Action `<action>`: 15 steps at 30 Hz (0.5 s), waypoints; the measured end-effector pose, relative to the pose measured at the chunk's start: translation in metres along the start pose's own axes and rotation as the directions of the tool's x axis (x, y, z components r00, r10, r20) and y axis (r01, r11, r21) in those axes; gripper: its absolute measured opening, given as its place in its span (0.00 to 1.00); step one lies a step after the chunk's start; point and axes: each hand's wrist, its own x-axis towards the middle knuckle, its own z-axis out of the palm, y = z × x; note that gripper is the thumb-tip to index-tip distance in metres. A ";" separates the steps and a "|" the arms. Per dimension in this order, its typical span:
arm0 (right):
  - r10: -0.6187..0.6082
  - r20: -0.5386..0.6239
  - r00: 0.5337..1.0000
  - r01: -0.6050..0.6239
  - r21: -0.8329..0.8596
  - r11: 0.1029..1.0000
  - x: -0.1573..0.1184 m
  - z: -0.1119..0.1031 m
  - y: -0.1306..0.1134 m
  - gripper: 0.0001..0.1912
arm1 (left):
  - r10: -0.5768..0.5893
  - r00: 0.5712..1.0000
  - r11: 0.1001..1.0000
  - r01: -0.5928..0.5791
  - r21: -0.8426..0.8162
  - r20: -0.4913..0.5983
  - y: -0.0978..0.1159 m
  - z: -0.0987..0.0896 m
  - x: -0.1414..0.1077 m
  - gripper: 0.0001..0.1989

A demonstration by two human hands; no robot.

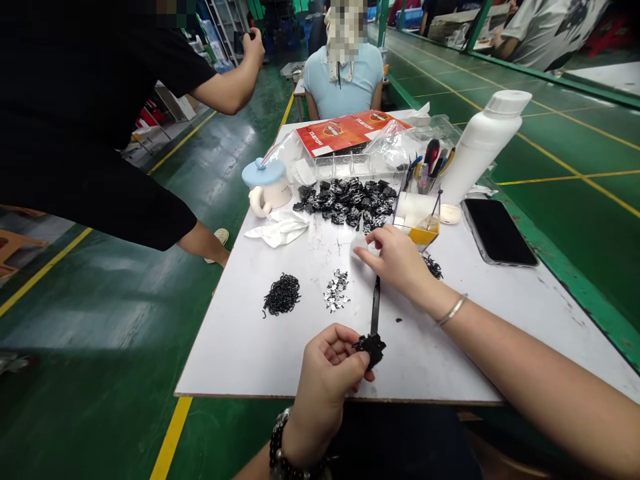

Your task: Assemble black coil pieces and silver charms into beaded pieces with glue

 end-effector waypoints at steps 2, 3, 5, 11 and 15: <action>-0.017 0.008 1.000 0.016 0.099 0.995 -0.010 -0.009 0.000 0.12 | -0.042 0.999 0.999 0.042 -0.012 -0.006 0.002 0.001 0.000 0.12; -0.005 0.026 1.000 0.000 0.202 0.979 -0.017 -0.015 0.001 0.13 | -0.058 0.998 0.998 0.058 -0.017 -0.005 0.003 0.001 0.001 0.12; 0.065 0.101 0.993 -0.108 0.502 0.858 -0.034 -0.027 0.003 0.15 | -0.079 0.997 0.996 0.079 -0.027 0.005 0.004 0.002 0.001 0.12; 0.365 0.009 0.931 -0.144 0.928 0.345 -0.085 -0.045 0.006 0.15 | -0.106 0.994 0.993 0.107 -0.041 0.035 0.003 0.002 0.004 0.11; 0.319 -0.183 0.930 0.054 0.926 0.373 -0.110 -0.037 -0.008 0.12 | -0.108 0.993 0.994 0.109 -0.025 0.040 0.002 0.002 0.004 0.10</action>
